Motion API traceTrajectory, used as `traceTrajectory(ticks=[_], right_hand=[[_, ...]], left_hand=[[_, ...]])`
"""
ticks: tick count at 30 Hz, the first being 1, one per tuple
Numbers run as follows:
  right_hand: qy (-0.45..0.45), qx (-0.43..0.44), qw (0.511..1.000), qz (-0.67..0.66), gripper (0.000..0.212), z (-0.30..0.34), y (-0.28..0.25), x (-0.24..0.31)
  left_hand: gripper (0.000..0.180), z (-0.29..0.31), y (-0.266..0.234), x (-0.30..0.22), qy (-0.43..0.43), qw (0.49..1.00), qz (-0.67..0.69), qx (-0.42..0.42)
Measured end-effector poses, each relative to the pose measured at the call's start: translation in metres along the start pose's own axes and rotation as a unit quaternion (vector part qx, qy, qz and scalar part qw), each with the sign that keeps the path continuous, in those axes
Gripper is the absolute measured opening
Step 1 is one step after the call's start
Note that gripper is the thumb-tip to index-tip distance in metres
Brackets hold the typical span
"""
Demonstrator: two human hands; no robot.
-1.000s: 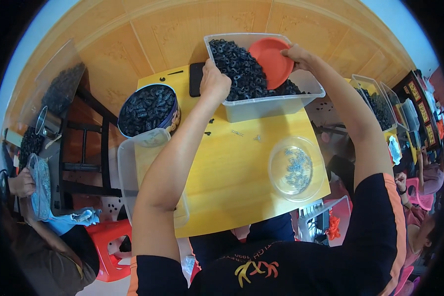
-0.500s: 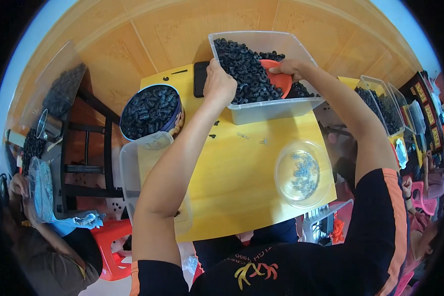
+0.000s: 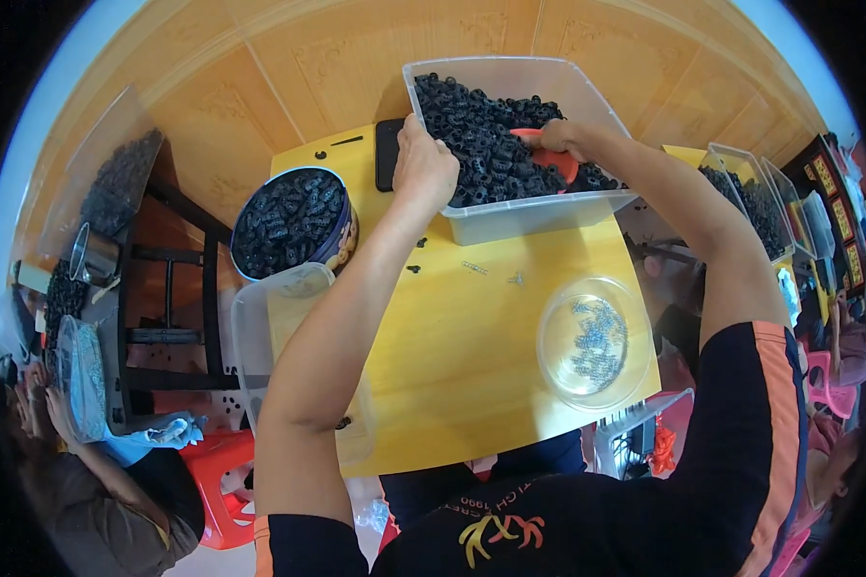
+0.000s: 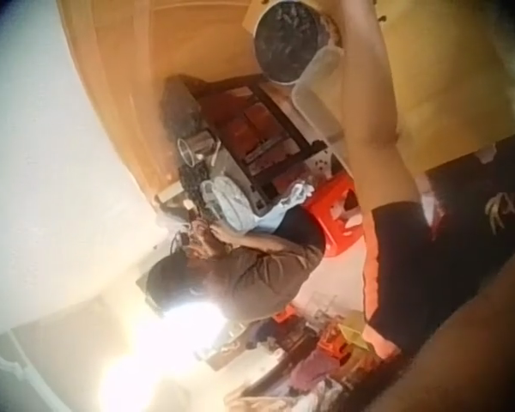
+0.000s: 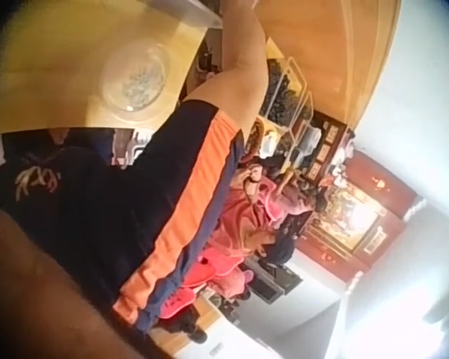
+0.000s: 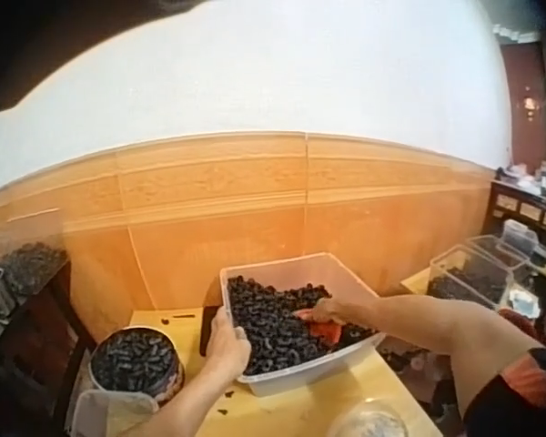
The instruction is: Assembling small plastic components by manually inserting pins into them.
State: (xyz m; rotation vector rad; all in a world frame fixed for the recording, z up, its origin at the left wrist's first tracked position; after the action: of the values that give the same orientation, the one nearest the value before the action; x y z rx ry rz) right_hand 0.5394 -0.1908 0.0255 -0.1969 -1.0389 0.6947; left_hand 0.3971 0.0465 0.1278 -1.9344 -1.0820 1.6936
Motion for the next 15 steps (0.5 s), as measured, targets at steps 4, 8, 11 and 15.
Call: traceTrajectory(ticks=[4,8,11,15], right_hand=[[0.024,-0.005,0.998,0.065,0.029,0.001,-0.004,0.008],[0.013,0.027,0.999,-0.035,0.03,0.001,-0.028,0.003],[0.047,0.03,0.996,-0.066,0.023,0.006,-0.031,0.005],[0.043,0.062,0.989,-0.128,0.02,-0.016,-0.059,-0.014]], left_hand=[[0.051,0.004,0.0,0.007,-0.005,1.0,-0.001,0.008],[0.049,0.005,0.002,0.004,-0.011,1.0,0.002,0.007],[0.049,0.003,-0.002,0.009,-0.004,1.0,0.0,-0.006],[0.047,-0.001,0.005,-0.004,0.016,1.0,0.008,0.006]])
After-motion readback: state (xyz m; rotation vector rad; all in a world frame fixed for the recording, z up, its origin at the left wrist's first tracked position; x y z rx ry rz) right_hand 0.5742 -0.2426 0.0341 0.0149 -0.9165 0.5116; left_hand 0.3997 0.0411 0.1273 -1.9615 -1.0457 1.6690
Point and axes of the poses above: each hand's wrist, its own z-axis away from the middle knuckle, its own y-axis out of the palm, x = y × z, the point moved 9 cm from there along -z, towards the middle knuckle, and after that the axes turned 8 degrees about -z, right-handed, at the moved point
